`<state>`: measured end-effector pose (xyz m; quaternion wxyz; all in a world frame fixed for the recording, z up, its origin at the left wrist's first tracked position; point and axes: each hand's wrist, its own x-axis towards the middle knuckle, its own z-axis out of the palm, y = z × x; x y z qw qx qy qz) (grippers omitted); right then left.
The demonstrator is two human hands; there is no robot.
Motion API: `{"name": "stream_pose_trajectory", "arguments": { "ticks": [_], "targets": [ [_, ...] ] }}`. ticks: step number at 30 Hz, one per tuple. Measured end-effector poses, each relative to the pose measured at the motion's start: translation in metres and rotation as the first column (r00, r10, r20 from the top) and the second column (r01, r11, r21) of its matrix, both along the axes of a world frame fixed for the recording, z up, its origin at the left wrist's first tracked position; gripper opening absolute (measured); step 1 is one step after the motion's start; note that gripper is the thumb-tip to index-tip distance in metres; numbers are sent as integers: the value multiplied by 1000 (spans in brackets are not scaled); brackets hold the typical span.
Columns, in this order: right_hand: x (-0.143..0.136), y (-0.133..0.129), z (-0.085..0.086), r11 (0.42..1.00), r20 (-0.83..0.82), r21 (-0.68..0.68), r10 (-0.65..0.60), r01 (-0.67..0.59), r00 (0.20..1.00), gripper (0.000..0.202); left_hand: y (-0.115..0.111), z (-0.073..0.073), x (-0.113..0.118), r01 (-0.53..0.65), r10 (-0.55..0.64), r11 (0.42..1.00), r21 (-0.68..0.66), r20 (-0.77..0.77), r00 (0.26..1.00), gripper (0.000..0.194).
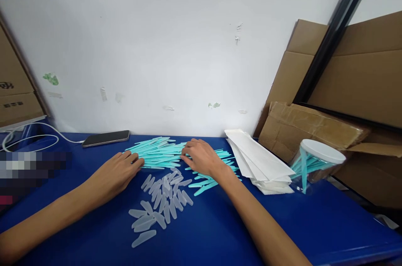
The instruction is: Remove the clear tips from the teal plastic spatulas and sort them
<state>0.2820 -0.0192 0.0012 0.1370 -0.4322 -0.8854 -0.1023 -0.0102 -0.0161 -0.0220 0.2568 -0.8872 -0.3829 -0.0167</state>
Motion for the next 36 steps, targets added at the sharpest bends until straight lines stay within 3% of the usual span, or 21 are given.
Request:
{"name": "stream_pose_trajectory", "arguments": {
  "ticks": [13,20,25,31,36],
  "targets": [
    [-11,4,-16,998,-41,-33,55,-57,998,33,5,-3,-2,77,-73,996,-34,118,990,26],
    [-19,-1,-21,996,-65,-25,86,-87,994,37,8,-12,-4,110,-108,994,-7,139,984,71],
    [-26,-4,-20,992,-79,-26,123,-126,989,37,7,-11,-3,123,-122,992,-4,103,987,61],
    [-3,2,-5,995,-79,38,-84,87,993,39,7,-6,-2,120,-116,992,-28,117,986,48],
    [22,9,0,951,3,-36,-309,308,951,35,11,-10,-4,148,-146,989,-3,156,977,46]
  ]
}}
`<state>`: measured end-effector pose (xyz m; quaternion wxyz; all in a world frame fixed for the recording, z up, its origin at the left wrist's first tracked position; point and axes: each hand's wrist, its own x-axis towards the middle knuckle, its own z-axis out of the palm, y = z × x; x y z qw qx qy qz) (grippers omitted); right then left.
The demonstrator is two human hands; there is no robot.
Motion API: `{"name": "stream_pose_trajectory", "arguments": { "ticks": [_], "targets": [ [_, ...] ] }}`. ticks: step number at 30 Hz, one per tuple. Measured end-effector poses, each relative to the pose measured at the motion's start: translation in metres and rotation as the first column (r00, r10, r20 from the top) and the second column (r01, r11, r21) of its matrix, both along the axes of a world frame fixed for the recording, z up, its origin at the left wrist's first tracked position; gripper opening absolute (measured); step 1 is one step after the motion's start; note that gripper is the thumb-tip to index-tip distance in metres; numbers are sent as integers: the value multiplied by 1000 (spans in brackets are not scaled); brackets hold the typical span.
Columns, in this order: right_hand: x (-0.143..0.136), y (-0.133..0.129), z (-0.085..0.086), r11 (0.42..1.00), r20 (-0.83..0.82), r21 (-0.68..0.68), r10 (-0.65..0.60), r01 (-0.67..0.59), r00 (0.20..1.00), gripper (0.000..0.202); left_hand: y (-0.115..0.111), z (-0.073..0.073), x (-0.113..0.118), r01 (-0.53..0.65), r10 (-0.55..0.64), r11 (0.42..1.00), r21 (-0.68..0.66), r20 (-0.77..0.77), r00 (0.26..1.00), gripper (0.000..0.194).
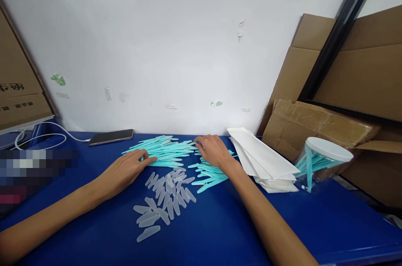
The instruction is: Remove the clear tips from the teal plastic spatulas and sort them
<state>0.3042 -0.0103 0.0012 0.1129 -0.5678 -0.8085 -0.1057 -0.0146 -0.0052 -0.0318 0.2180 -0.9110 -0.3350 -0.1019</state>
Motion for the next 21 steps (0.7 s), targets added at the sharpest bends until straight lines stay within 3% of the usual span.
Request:
{"name": "stream_pose_trajectory", "arguments": {
  "ticks": [5,11,16,21],
  "targets": [
    [15,8,-9,992,11,-73,-106,107,994,34,2,-1,-1,1,0,1000,-23,45,999,39],
    [23,11,-15,982,-1,-127,-144,143,990,36,4,-2,-3,29,-22,997,-66,112,993,31],
    [21,10,-13,985,-18,-120,-128,125,992,34,9,-6,-4,52,-48,998,-32,111,993,35],
    [14,5,-10,993,-45,-117,-36,30,998,39,11,-7,-2,36,-32,999,-37,118,993,39]
  ]
}}
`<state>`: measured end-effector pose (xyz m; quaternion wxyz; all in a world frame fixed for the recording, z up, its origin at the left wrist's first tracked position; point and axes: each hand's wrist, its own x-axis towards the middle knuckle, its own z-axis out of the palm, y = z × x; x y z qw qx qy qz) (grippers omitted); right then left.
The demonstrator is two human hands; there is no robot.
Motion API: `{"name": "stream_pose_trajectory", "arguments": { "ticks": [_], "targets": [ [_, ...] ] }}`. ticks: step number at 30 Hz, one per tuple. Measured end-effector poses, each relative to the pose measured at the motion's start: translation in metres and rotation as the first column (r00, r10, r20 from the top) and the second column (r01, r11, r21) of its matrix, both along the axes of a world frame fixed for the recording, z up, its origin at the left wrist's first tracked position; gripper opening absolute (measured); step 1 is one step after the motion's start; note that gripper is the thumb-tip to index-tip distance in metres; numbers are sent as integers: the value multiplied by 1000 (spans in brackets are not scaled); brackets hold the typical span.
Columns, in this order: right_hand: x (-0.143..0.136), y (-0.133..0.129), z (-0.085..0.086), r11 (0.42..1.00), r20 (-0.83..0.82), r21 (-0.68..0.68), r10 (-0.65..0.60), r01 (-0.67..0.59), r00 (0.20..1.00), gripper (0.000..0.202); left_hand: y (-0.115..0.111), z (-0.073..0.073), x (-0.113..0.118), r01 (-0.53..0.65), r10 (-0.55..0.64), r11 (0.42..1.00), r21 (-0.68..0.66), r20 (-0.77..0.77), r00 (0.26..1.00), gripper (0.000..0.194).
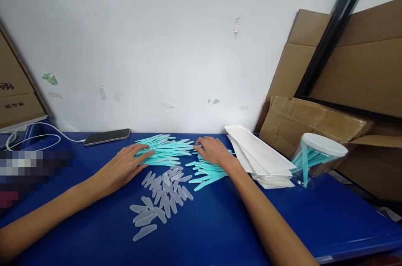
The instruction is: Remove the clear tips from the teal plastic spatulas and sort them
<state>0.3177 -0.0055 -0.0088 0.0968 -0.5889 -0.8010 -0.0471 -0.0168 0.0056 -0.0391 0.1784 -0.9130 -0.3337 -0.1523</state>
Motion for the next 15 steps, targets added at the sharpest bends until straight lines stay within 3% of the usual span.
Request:
{"name": "stream_pose_trajectory", "arguments": {
  "ticks": [6,15],
  "targets": [
    [-7,-2,-2,998,-8,14,54,-54,999,44,1,-2,0,3,-3,1000,7,-27,1000,47],
    [-20,-4,-1,989,-55,6,149,-149,987,38,9,-1,3,96,-88,995,39,-175,981,54]
  ]
}}
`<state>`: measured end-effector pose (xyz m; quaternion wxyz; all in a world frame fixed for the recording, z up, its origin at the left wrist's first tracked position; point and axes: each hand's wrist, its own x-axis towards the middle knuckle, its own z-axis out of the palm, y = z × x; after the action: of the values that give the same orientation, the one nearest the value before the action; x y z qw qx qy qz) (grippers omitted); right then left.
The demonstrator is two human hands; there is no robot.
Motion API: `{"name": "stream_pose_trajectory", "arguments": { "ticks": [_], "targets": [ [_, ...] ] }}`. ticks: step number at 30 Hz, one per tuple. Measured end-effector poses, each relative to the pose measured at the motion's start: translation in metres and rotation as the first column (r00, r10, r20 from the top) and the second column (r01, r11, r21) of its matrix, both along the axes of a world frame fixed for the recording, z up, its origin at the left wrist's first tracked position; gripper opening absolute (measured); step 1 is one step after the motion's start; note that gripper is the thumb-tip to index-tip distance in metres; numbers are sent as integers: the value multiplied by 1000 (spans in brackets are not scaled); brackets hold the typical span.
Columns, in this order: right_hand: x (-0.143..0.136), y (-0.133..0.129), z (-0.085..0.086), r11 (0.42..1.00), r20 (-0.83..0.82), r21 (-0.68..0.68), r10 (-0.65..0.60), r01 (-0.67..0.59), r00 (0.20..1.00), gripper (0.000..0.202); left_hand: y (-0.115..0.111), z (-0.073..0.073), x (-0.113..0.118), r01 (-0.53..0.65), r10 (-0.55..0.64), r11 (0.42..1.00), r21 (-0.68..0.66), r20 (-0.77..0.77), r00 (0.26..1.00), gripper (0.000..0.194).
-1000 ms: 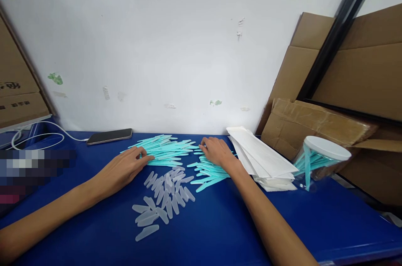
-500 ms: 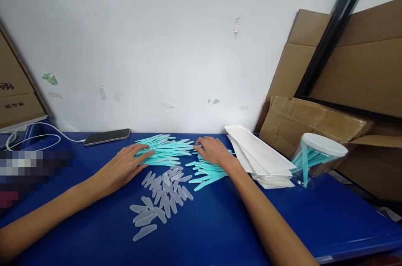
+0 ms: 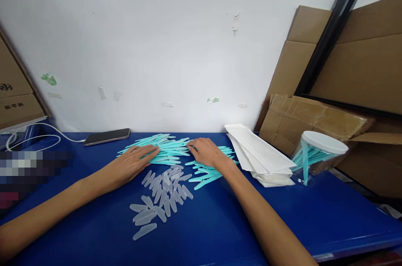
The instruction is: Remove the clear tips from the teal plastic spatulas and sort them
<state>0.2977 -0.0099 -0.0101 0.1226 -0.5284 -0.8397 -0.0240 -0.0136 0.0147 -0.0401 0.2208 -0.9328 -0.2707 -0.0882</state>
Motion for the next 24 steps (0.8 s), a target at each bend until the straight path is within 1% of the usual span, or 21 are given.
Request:
{"name": "stream_pose_trajectory", "arguments": {
  "ticks": [3,6,8,10,12,15,19,24],
  "targets": [
    [-6,-3,1,999,-82,-27,40,-42,996,40,3,-2,-1,25,-25,1000,-7,6,1000,52],
    [-6,-4,3,999,-131,-26,43,-47,990,40,3,-3,-1,5,-5,1000,-2,39,999,48],
    [-2,-2,6,999,-113,30,-18,21,993,38,3,-3,0,-4,3,1000,10,45,999,46],
    [4,2,7,991,-59,83,-97,102,994,36,2,-2,3,-17,17,1000,25,25,1000,45],
    [10,5,6,986,-5,96,-138,138,990,35,1,0,5,-41,41,998,44,-7,999,44],
    [12,6,3,989,20,72,-128,126,992,34,0,3,7,-69,72,995,69,-46,996,45],
    [5,5,2,991,23,66,-120,118,992,36,-3,5,8,-80,87,994,75,-89,992,47],
    [3,3,0,990,3,46,-136,136,991,44,-4,7,9,-100,103,994,48,-84,991,47]
  ]
}}
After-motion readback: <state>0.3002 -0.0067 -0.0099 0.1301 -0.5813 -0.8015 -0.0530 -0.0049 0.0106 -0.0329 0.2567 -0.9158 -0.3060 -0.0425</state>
